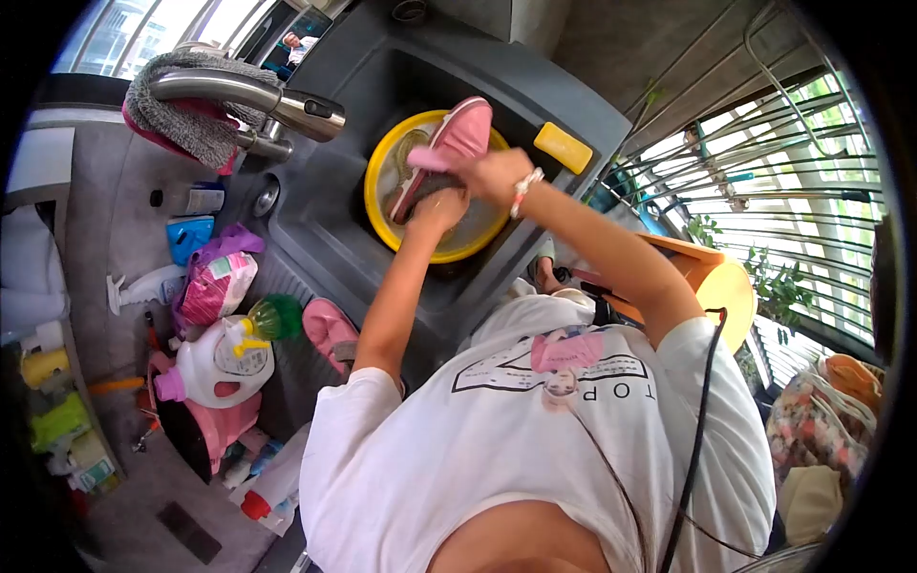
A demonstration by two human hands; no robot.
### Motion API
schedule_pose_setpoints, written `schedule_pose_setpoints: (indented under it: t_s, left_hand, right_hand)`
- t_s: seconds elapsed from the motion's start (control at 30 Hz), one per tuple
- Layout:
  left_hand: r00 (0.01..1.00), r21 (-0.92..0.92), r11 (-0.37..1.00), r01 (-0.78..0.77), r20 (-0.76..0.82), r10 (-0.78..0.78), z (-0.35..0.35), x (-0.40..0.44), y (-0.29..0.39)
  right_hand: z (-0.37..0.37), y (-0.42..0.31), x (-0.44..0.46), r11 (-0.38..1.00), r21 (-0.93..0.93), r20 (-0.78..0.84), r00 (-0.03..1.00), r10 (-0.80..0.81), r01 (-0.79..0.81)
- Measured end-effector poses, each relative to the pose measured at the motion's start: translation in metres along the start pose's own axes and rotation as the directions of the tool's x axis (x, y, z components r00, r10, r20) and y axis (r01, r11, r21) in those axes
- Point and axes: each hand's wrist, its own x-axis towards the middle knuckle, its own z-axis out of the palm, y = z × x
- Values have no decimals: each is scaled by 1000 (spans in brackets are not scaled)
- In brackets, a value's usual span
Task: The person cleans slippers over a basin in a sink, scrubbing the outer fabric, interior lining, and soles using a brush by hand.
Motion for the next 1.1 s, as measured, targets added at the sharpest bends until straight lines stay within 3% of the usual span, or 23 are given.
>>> schedule_pose_setpoints:
  t_s: [0.03,0.07,0.13,0.17,0.2,0.27,0.33,0.37,0.4,0.43,0.5,0.53,0.57,0.63,0.7,0.73,0.8,0.87,0.93,0.97,1.0,1.07,1.1]
  left_hand:
    - [992,-67,997,48,-112,-55,-7,-11,9]
    - [992,-65,997,48,-113,-55,-2,-13,4]
    - [973,-264,964,-20,-225,-42,10,-10,-9]
    - [901,-403,896,-184,-433,-10,14,-18,-6]
    - [902,-401,897,-187,-432,-5,12,-17,-7]
    - [815,-739,478,-475,-574,-78,11,-17,-17]
    - [800,-797,-103,-595,-575,-175,7,-8,-22]
    - [835,-785,-286,-549,-525,-162,-4,-12,-18]
    - [868,-747,-458,-482,-478,-135,-15,-16,-15]
    - [867,-749,-453,-484,-480,-133,-23,-20,-11]
    - [882,-662,-628,-409,-463,-86,-35,-24,-4]
    - [882,-665,-625,-408,-464,-81,-33,-20,-7]
    - [878,-664,-622,-416,-471,-84,-28,-14,-14]
    - [874,-664,-618,-422,-479,-83,-28,-8,-16]
    - [854,-562,-747,-357,-520,-17,-33,-8,-15]
    - [853,-561,-746,-358,-521,-18,-36,-7,-15]
    - [887,-477,-802,-361,-441,-137,-42,-8,-17]
    - [853,-516,-753,-409,-510,-114,-43,-9,-21]
    - [883,-396,-885,-245,-469,-34,-37,-10,-25]
    - [852,-474,-810,-346,-520,-60,-38,-11,-18]
    - [855,-478,-809,-343,-515,-57,-40,-14,-13]
    - [828,-475,-861,-182,-546,126,-43,-17,-8]
    - [853,-488,-838,-244,-519,53,-44,-17,-10]
  right_hand:
    - [7,25,9,1000,-9,-22,1000,11,-11]
    - [4,41,15,972,-57,-7,974,227,-227]
    - [-22,54,5,931,125,-240,900,364,-343]
    - [-25,61,3,930,122,-247,897,366,-346]
    - [-26,67,-1,928,212,-268,895,356,-305]
    - [-25,68,-5,917,301,-283,894,346,-260]
    - [-27,65,-1,864,478,-305,893,331,-157]
    - [-24,65,4,864,479,-309,892,329,-153]
    - [-20,64,12,884,465,-386,888,249,-46]
    - [-15,62,18,895,442,-460,872,169,60]
    - [-26,46,34,924,360,-499,864,72,131]
    - [-33,37,40,941,273,-524,852,-27,197]
    - [-39,28,46,942,274,-527,849,-22,195]
    - [-48,12,52,986,122,-419,906,-55,117]
    - [-44,2,38,989,122,-286,957,-51,90]
    - [-39,3,28,989,126,-241,969,-50,83]
    - [-7,15,4,983,151,-67,994,-92,101]
    - [-8,15,4,968,184,-114,981,-154,173]
    - [-35,-2,39,978,190,-238,970,-41,88]
    - [-44,-5,53,977,207,-281,960,12,49]
    - [-39,-8,65,973,230,-444,891,93,13]
    - [-30,-9,64,968,249,-343,931,126,-39]
    - [-19,-10,54,967,251,-342,931,126,-38]
